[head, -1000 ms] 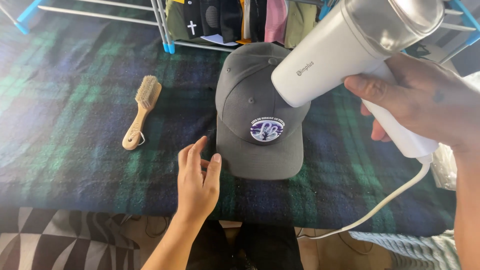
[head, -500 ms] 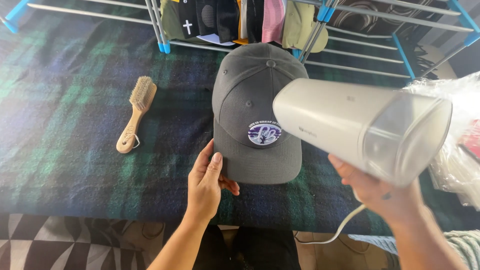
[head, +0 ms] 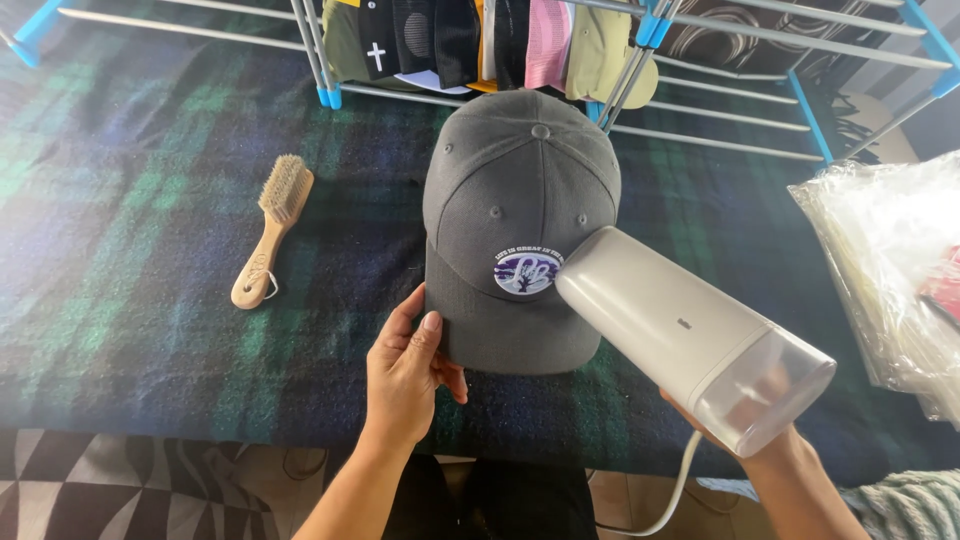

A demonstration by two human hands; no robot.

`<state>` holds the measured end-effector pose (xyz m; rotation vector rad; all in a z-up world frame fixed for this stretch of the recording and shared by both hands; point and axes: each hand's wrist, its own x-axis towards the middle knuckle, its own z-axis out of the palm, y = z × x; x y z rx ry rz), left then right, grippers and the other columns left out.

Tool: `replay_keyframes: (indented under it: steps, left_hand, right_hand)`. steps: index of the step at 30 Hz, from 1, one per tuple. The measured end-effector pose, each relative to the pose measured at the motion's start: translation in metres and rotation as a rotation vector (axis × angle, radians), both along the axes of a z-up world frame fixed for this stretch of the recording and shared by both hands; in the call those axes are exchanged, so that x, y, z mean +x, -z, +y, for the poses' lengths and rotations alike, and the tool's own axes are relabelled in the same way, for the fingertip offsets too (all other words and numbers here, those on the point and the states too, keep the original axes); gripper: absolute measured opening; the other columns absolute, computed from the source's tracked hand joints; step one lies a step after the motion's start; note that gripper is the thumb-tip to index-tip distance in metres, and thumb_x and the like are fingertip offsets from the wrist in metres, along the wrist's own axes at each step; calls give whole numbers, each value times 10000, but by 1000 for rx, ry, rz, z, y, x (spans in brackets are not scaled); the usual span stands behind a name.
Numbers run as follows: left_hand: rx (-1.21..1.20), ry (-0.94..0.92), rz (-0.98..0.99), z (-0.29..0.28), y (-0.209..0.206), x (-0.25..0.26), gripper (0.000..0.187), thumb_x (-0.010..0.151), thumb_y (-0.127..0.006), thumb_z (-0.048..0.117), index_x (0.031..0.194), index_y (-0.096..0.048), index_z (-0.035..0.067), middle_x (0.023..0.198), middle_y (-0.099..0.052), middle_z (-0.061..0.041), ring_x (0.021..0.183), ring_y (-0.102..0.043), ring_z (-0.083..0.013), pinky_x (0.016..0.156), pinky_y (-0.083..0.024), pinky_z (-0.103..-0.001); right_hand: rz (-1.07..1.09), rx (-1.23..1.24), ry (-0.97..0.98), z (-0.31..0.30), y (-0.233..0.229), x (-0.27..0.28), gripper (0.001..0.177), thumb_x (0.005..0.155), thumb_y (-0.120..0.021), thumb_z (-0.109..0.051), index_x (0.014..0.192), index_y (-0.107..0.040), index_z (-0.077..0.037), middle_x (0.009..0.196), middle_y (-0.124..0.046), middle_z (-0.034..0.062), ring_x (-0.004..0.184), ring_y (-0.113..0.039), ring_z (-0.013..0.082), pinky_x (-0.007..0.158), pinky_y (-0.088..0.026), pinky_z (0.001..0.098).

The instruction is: Using a hair dryer to apply heat to a baseball cap, likely for reshaping or removing wrinkles.

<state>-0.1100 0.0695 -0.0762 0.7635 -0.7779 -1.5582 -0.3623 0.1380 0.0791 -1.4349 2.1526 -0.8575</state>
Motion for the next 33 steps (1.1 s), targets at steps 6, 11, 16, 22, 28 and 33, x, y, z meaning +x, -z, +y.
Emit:
replay_keyframes:
  steps: [6,11,16,22,28,33]
  left_hand:
    - [11,-9,-10,-1,-11,0,479,1016,-536,140,1451,-476,-51,558,-632,-254,353,-635,-334,291,-569,-439]
    - [84,61,-110,3,-18,3,574,989,-554,255,1517,-464,47,603,-623,-131,377,-585,-251,362,-535,-359]
    - [101,52,-122,5,-20,4,553,994,-548,248,1511,-485,62,637,-636,-132,401,-586,-252,387,-540,-362]
    - [102,35,-146,3,-20,3,565,986,-558,263,1509,-489,60,602,-625,-126,415,-592,-242,401,-543,-362]
    - [91,26,-108,4,-13,1,564,991,-557,253,1509,-480,41,613,-628,-124,396,-579,-248,394,-529,-356]
    - [95,19,-83,2,-10,1,599,973,-586,265,1516,-470,38,574,-626,-119,388,-588,-253,384,-533,-364]
  right_hand:
    - [3,-3,17,13,-5,-42,186,840,-724,-218,870,-721,-34,783,-697,97,574,-620,234,586,-553,414]
    - [168,320,293,-17,-82,4,483,851,-678,-480,1159,-767,-119,821,-756,189,866,-702,290,846,-501,453]
    - [410,207,47,-42,-85,-22,668,922,-667,-593,572,-783,-36,579,-738,108,766,-717,208,858,-480,341]
    - [234,466,248,-26,-50,-14,758,852,-535,-678,966,-781,30,1090,-775,190,1083,-674,383,1077,-400,494]
    - [337,98,-93,-16,25,-53,577,869,-596,-520,1040,-711,18,1075,-743,178,985,-696,338,938,-470,443]
    - [411,-239,-392,-26,76,-96,459,883,-651,-392,1100,-653,12,1062,-716,171,905,-712,302,824,-525,400]
